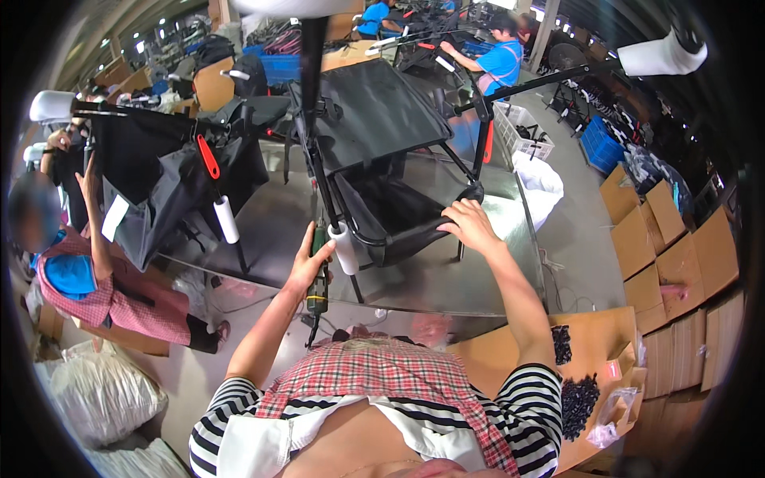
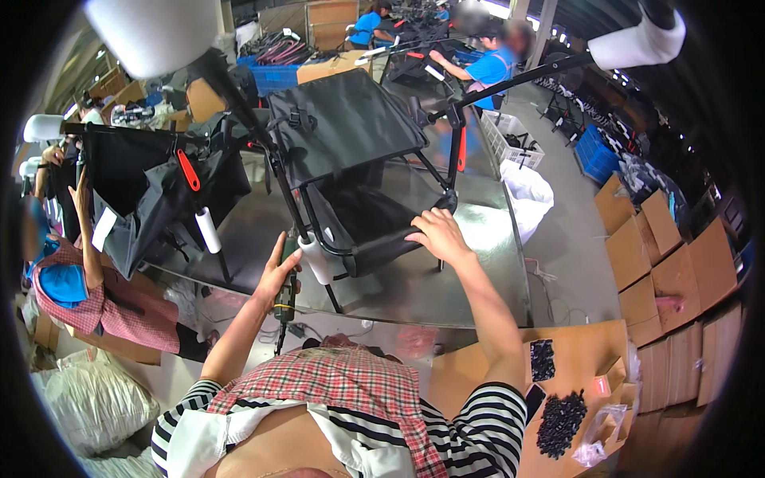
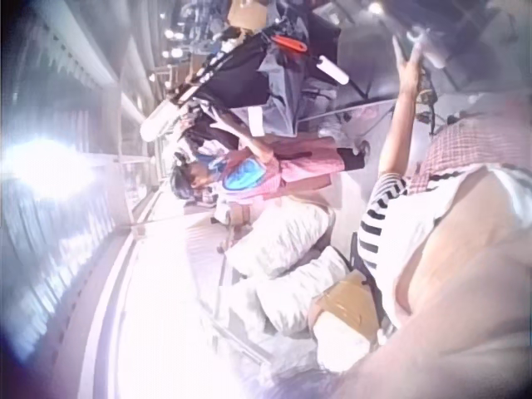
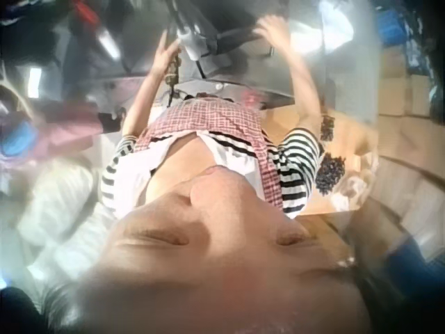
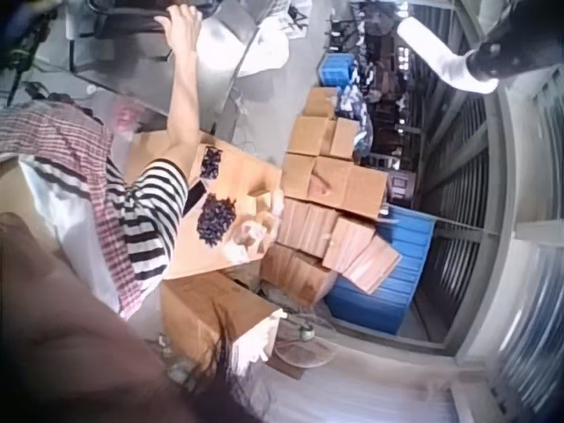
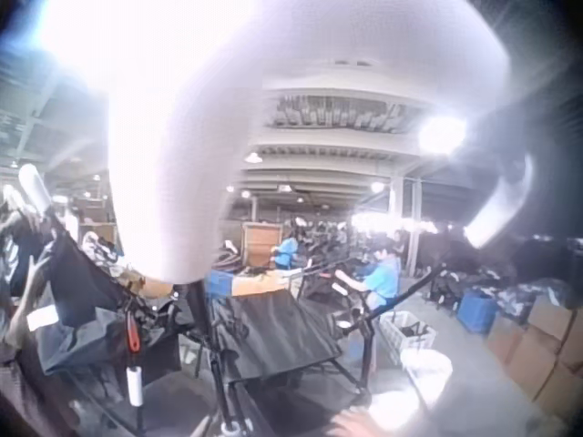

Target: The person uses a cordless electric screwdriver to attach black fabric seat covers to metal stroller frames on a factory assembly line. They repeatedly pick up stroller frames, align the fabric, and drive screws into the frame joints to secure the covers.

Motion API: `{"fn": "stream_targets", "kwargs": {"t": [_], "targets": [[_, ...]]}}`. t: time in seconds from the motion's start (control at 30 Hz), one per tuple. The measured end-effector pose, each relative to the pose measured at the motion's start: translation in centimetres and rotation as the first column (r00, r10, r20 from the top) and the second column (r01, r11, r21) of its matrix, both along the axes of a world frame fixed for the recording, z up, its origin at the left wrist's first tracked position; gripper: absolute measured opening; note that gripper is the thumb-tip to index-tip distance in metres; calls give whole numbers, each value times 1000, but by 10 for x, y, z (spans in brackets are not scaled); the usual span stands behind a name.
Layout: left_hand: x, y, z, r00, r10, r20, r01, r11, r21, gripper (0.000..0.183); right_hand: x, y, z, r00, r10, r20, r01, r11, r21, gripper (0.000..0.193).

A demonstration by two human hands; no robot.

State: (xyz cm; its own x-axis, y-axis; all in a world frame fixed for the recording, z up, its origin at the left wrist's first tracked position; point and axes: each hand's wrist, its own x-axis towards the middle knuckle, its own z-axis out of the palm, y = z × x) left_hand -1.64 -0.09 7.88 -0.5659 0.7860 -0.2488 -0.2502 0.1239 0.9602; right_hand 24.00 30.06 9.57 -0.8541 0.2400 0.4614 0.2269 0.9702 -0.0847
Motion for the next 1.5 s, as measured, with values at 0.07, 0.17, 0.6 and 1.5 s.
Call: {"fn": "stream_targets", "kwargs": {"t": [0.07,0.17,0.6,1.5], "targets": [[7,1,-2,999,0,-47,1,1000,3,94,12,-20,-2,997,-38,-73,42,997,62,35],[17,19,1,996,-30,-83,29,999,-13,93,42,-44,-11,985,-105,-135,106,994,0,34],[87,11,-9,961,-244,129,266,942,-203,69,133,-36,-14,955,-210,-211,203,978,-55,34],[148,2,-32,736,-352,579,624,683,-379,86,432,-51,-142,357,-913,198,846,226,-482,19]]}}
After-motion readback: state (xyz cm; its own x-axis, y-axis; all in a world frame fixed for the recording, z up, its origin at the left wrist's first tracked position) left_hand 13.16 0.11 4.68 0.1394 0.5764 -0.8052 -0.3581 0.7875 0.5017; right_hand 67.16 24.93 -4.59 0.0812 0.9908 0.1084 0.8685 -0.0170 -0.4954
